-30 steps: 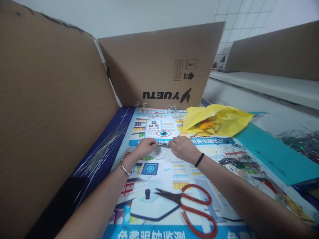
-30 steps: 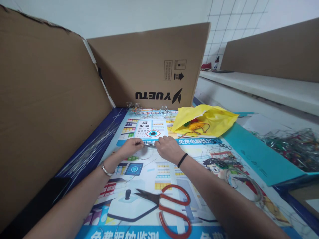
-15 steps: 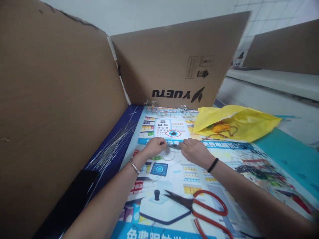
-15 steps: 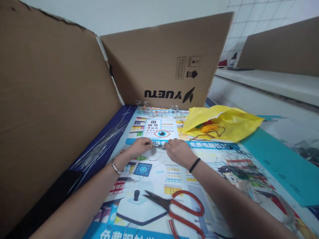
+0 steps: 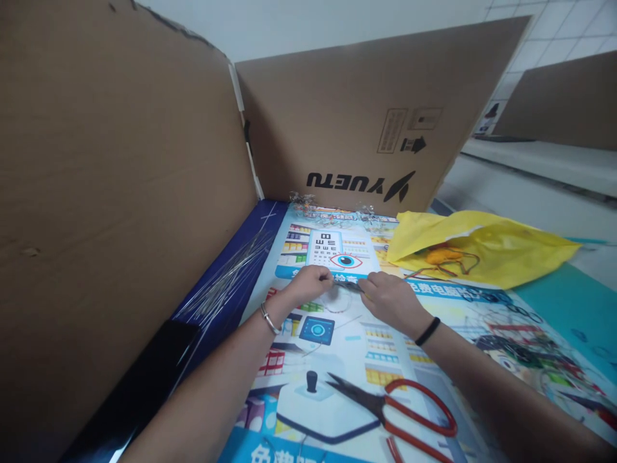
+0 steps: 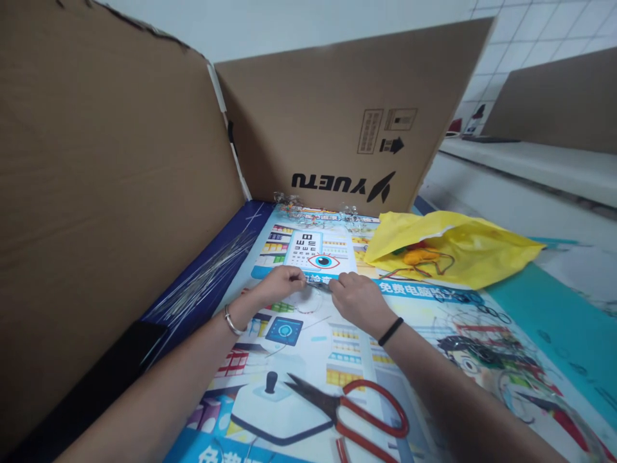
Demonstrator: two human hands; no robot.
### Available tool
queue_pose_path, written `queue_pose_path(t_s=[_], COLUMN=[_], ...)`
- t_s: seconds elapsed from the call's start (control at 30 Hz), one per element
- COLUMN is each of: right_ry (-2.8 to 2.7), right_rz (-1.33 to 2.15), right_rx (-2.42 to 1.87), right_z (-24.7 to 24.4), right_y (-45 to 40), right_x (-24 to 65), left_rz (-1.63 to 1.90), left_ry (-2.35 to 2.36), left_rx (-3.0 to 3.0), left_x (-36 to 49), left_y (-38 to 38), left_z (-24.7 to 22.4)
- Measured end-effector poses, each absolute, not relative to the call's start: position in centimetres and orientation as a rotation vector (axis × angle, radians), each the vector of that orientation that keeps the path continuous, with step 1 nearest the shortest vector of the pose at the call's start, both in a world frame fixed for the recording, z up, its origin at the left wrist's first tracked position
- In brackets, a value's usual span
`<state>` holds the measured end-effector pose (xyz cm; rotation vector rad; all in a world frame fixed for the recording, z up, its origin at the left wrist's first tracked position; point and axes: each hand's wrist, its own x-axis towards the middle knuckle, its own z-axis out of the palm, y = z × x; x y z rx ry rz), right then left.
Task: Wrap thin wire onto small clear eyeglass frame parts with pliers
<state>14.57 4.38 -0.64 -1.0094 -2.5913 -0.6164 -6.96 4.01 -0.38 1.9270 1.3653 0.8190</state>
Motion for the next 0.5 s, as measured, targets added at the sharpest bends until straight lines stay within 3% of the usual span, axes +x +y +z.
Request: queue_pose_path(t_s=[0.5], right_ry=[-2.629], right_rz=[-0.511], right_rx=[-1.102], right_z=[-0.67], right_y=[4.26], right_x=[14.43], left_rz=[0.831], left_ry=[1.415], left_rx=[1.880], left_x=[-6.85], left_y=[3.88], left_z=[-0.38])
